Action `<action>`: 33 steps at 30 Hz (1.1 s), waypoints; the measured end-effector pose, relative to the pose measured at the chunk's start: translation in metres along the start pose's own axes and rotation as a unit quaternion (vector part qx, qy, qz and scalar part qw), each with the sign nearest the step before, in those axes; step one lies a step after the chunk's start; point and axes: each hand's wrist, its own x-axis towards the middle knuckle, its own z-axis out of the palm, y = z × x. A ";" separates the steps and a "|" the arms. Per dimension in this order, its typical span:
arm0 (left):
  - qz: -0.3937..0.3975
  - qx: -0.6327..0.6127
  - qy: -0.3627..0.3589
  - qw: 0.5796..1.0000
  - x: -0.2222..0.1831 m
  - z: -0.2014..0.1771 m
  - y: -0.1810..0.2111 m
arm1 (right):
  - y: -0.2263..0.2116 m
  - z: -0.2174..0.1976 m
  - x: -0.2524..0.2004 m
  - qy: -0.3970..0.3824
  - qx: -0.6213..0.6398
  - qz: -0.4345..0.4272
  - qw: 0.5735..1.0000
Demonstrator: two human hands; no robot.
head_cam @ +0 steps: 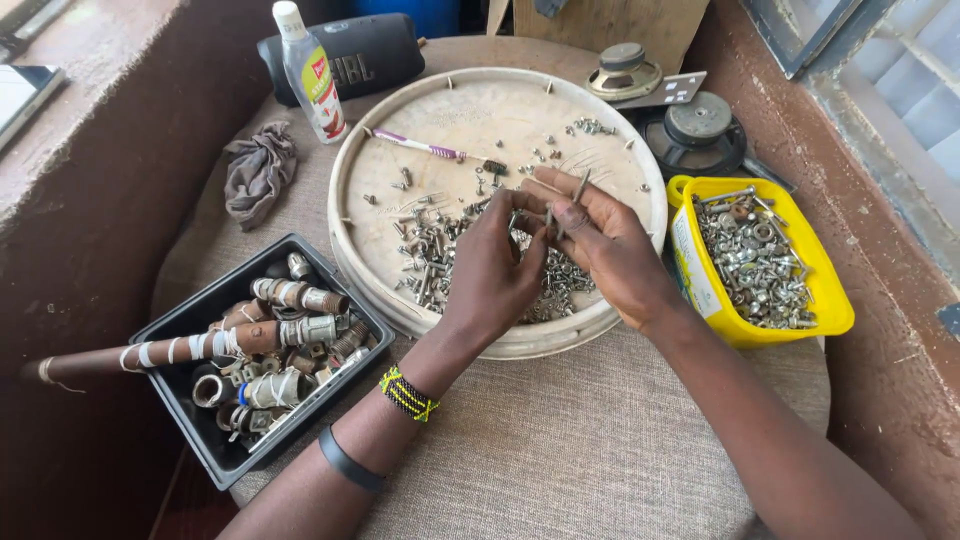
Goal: Sorting and inspecting various metal hardware components like screws and bolts from a pile into a separate container.
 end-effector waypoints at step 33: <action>-0.063 -0.038 -0.027 0.997 0.005 -0.006 -0.011 | -0.060 -0.168 -0.074 0.239 -0.553 -0.033 0.798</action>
